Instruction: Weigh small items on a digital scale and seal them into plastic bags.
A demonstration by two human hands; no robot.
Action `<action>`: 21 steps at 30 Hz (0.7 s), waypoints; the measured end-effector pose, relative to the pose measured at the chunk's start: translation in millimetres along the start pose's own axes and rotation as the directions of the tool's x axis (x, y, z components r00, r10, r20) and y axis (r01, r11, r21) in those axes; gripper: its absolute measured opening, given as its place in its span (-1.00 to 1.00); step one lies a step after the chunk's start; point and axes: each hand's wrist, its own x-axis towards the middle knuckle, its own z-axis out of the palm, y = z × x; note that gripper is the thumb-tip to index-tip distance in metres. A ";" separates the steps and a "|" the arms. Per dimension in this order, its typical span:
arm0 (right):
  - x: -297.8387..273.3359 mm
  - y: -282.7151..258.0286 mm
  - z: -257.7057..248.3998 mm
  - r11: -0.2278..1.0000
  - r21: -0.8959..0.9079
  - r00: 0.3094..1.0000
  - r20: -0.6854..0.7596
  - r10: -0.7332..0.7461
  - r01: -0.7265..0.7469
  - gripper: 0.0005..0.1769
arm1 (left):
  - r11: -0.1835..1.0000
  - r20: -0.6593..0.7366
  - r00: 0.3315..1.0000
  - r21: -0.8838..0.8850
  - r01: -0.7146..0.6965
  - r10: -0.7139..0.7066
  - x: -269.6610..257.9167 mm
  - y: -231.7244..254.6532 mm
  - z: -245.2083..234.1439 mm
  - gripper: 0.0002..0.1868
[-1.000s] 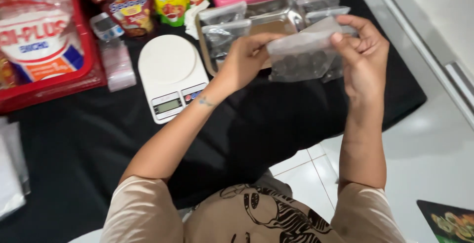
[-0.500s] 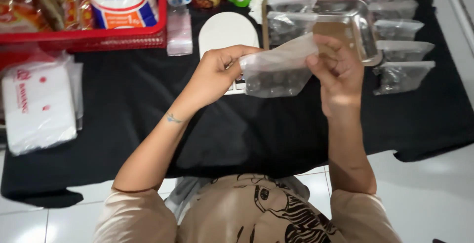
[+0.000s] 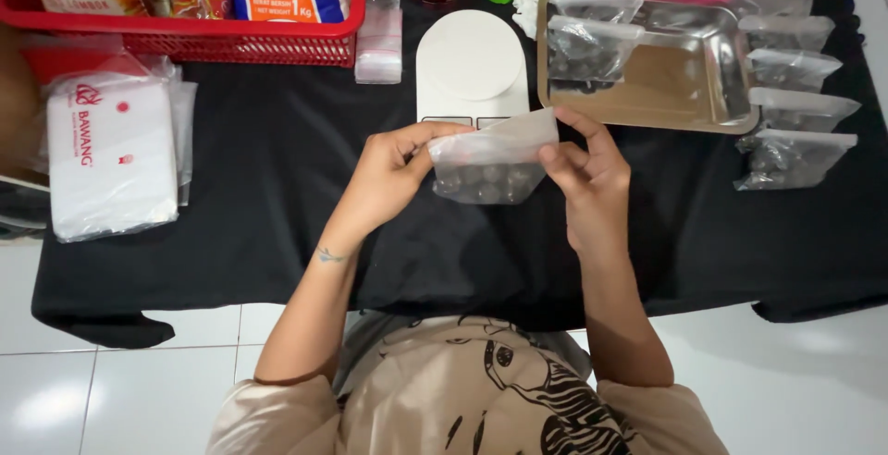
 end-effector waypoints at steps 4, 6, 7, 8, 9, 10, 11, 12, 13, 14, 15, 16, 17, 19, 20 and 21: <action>-3.3 17.6 -1.0 1.000 -0.011 1.000 0.002 0.019 -0.019 -0.46 | 1.000 -0.061 0.998 0.019 0.004 -0.003 -0.3 -14.3 -0.7 -0.64; -2.5 27.5 -3.6 1.000 -0.022 1.000 0.005 0.021 -0.020 -0.47 | 0.999 -0.073 0.997 0.022 0.028 -0.027 -6.1 -21.1 1.5 -0.64; -2.1 32.5 -4.9 0.999 -0.033 1.000 0.006 0.022 -0.022 -0.47 | 0.998 -0.084 0.995 0.024 0.053 -0.051 -9.0 -24.5 2.7 -0.64; -2.0 34.1 -6.1 0.999 -0.033 1.000 0.006 0.022 -0.022 -0.47 | 0.998 -0.085 0.995 0.024 0.053 -0.051 -9.1 -32.8 4.1 -0.64; -1.8 35.7 -7.3 0.999 -0.049 1.000 0.011 0.019 -0.019 -0.49 | 0.998 -0.095 0.994 0.014 0.063 -0.062 -9.1 -41.2 5.7 -0.63; -1.6 37.2 -8.9 0.998 -0.067 1.000 0.015 0.017 -0.016 -0.50 | 0.997 -0.104 0.992 0.002 0.073 -0.073 -8.8 -49.6 7.5 -0.62; -2.5 35.2 -7.2 0.998 -0.067 1.000 0.014 0.017 -0.016 -0.50 | 0.997 -0.104 0.992 0.001 0.073 -0.073 -8.3 -49.5 9.9 -0.62; -3.6 33.4 -5.5 0.998 -0.065 1.000 0.017 0.022 -0.021 -0.49 | 0.994 -0.131 0.986 -0.026 0.103 -0.105 -8.0 -49.4 12.3 -0.61; -4.8 31.5 -3.7 0.998 -0.062 0.999 0.020 0.027 -0.026 -0.47 | 0.990 -0.157 0.978 -0.053 0.131 -0.138 -7.8 -49.2 14.7 -0.61; -5.7 31.7 -3.0 0.998 -0.062 0.999 0.020 0.027 -0.026 -0.47 | 0.990 -0.156 0.978 -0.053 0.132 -0.139 -8.6 -60.4 16.6 -0.61; -6.6 32.0 -2.2 0.998 -0.052 0.999 0.011 0.031 -0.031 -0.47 | 0.987 -0.186 0.971 -0.081 0.136 -0.149 -9.5 -71.7 18.4 -0.54; -7.1 31.9 -1.9 0.999 -0.042 0.999 0.002 0.035 -0.035 -0.46 | 0.984 -0.215 0.963 -0.111 0.139 -0.160 -9.9 -82.9 20.7 -0.47; -7.8 30.9 -2.4 0.998 -0.044 0.999 0.001 0.035 -0.035 -0.46 | 0.984 -0.215 0.963 -0.112 0.139 -0.160 -11.9 -77.6 20.2 -0.47; -9.7 29.3 -3.6 0.996 -0.079 0.999 -0.005 0.037 -0.037 -0.47 | 0.976 -0.296 0.930 -0.095 0.197 -0.216 -16.7 -67.1 19.5 -0.65; -9.6 30.6 -3.9 0.996 -0.080 0.999 -0.006 0.040 -0.040 -0.47 | 0.975 -0.295 0.930 -0.096 0.199 -0.219 -19.2 -60.9 21.2 -0.65; -9.5 31.9 -4.3 0.996 -0.080 0.999 -0.015 0.041 -0.043 -0.47 | 0.971 -0.286 0.929 -0.114 0.210 -0.234 -21.7 -54.7 22.9 -0.63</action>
